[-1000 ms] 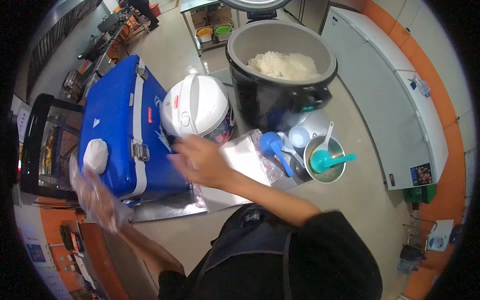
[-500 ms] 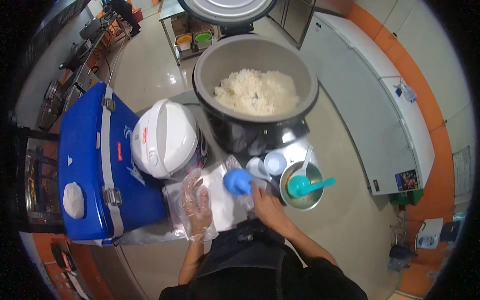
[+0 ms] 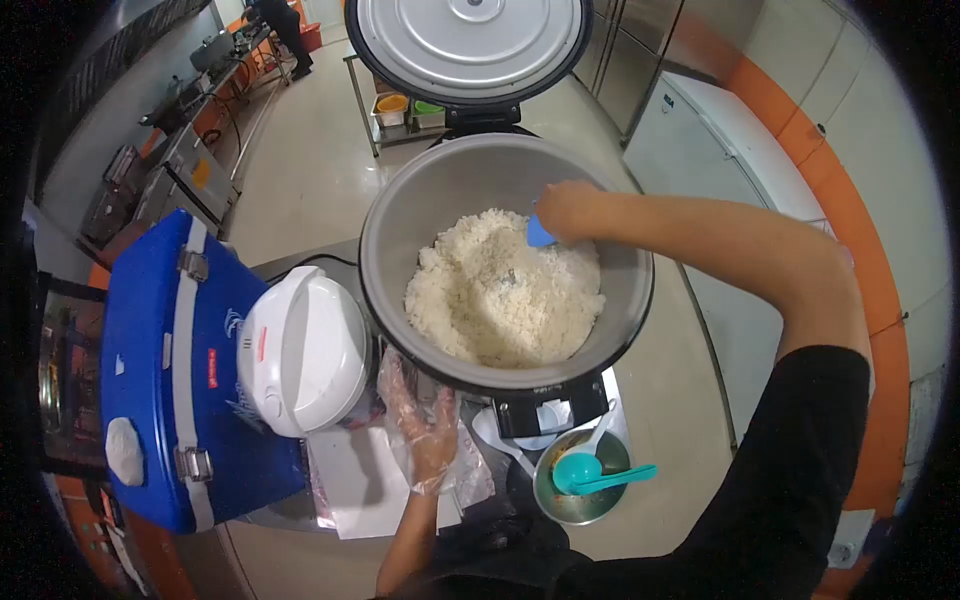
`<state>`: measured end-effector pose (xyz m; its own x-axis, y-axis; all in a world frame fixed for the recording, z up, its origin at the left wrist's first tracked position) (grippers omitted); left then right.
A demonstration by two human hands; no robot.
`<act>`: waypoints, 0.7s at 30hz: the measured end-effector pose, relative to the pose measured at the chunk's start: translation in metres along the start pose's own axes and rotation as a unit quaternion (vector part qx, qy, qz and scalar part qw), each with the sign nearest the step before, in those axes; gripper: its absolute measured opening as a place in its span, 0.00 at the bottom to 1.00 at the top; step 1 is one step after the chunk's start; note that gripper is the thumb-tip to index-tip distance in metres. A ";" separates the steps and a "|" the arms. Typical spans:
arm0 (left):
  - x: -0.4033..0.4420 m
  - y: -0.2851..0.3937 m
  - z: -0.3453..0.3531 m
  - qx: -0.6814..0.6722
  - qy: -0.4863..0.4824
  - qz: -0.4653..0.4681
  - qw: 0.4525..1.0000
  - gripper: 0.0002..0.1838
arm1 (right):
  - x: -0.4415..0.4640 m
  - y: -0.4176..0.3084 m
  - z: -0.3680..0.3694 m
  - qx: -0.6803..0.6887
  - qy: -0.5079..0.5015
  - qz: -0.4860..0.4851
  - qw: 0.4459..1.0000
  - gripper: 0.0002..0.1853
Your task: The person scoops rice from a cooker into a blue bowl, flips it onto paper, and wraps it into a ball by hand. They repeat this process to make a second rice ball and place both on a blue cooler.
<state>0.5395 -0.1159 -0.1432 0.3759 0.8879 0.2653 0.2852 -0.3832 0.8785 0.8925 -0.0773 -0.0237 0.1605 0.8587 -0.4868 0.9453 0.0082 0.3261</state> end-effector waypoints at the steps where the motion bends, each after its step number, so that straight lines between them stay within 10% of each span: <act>1: 0.000 -0.004 0.005 -0.001 -0.004 -0.008 1.000 0.45 | -0.001 -0.001 -0.007 -0.009 -0.029 -0.025 0.999 0.18; 3: -0.003 -0.015 0.010 -0.101 0.007 -0.024 0.995 0.46 | -0.004 0.001 -0.012 -0.018 -0.074 -0.057 0.995 0.13; 5: -0.007 -0.017 0.011 -0.082 0.003 -0.041 0.996 0.47 | -0.001 0.011 -0.013 0.186 -0.190 0.110 0.958 0.13; 21: -0.003 -0.012 0.002 -0.068 -0.029 -0.037 0.997 0.49 | 0.004 -0.082 0.011 0.657 -0.346 0.109 0.661 0.09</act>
<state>0.5361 -0.1149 -0.1551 0.4091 0.8949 0.1784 0.1931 -0.2760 0.9416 0.8183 -0.0805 -0.0616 -0.0042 0.3233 -0.9463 0.2371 -0.9190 -0.3150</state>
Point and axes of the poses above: each hand's wrist, its own x-axis towards the middle knuckle, its own z-axis out of the palm, y = z × x, the point moved 1 cm from there along x, towards the middle knuckle, and after that the axes turned 7 degrees about -z, right-handed, at the moved point
